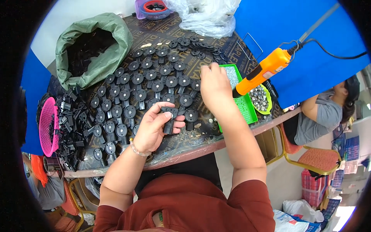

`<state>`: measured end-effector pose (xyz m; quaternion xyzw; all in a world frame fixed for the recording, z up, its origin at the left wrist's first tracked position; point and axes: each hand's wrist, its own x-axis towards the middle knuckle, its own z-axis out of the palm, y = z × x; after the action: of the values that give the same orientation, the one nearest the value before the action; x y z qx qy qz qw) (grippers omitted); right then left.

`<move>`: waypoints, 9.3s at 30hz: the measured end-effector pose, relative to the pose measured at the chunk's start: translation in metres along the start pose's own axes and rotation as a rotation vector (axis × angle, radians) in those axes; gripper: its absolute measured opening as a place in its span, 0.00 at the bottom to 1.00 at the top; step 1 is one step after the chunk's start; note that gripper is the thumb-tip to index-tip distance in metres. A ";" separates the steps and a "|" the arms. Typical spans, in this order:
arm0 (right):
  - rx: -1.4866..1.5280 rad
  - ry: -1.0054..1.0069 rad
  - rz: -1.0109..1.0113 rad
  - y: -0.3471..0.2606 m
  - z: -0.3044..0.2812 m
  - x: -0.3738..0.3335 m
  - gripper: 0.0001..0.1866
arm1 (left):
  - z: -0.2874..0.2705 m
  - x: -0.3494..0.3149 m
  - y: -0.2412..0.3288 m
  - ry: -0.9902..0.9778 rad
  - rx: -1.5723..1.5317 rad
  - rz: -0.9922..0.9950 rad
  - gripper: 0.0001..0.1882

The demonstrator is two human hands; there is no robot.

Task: The person assembles small black plastic housings by hand, inserting metal pins into them at a factory workbench.

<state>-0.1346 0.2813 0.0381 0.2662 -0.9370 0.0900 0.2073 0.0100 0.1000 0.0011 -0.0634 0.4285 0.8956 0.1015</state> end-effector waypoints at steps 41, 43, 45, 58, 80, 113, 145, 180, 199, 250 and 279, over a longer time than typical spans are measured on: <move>0.962 -0.192 -0.091 -0.044 -0.030 -0.041 0.15 | -0.009 0.007 0.001 0.048 -0.286 0.238 0.15; 0.984 -0.268 -0.132 -0.041 -0.033 -0.045 0.17 | -0.008 0.007 0.003 0.045 -0.307 0.225 0.14; 0.804 -0.146 -0.298 -0.037 -0.028 -0.046 0.20 | -0.008 0.005 0.004 0.030 -0.302 0.195 0.14; 0.666 0.003 -0.206 -0.055 -0.024 -0.049 0.29 | -0.003 0.003 -0.003 -0.016 -0.199 0.164 0.15; 0.836 -0.025 -0.158 -0.080 -0.034 -0.092 0.29 | -0.097 -0.218 0.066 0.741 0.563 0.632 0.20; 0.836 -0.054 -0.121 -0.085 -0.040 -0.104 0.22 | -0.184 -0.153 0.122 0.609 2.565 0.256 0.05; -0.052 -0.008 -0.051 0.015 -0.014 -0.130 0.11 | 0.021 -0.021 0.047 -0.063 -0.201 0.215 0.27; 0.549 -0.008 -0.290 -0.040 -0.038 -0.041 0.04 | 0.004 0.004 -0.002 -0.051 0.015 0.081 0.25; 0.073 -0.419 0.243 0.125 0.044 0.090 0.24 | -0.001 0.000 0.003 0.014 0.008 0.103 0.15; 0.926 -0.214 -0.141 -0.036 -0.050 -0.085 0.30 | 0.011 -0.007 -0.006 -0.113 -0.101 -0.020 0.18; 0.765 -0.090 -0.277 -0.044 -0.037 -0.065 0.30 | 0.006 -0.003 -0.005 0.016 -0.171 0.117 0.17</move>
<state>-0.0481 0.2843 0.0457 0.4515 -0.7993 0.3916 0.0624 0.0141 0.1074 0.0011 -0.0536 0.3543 0.9328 0.0399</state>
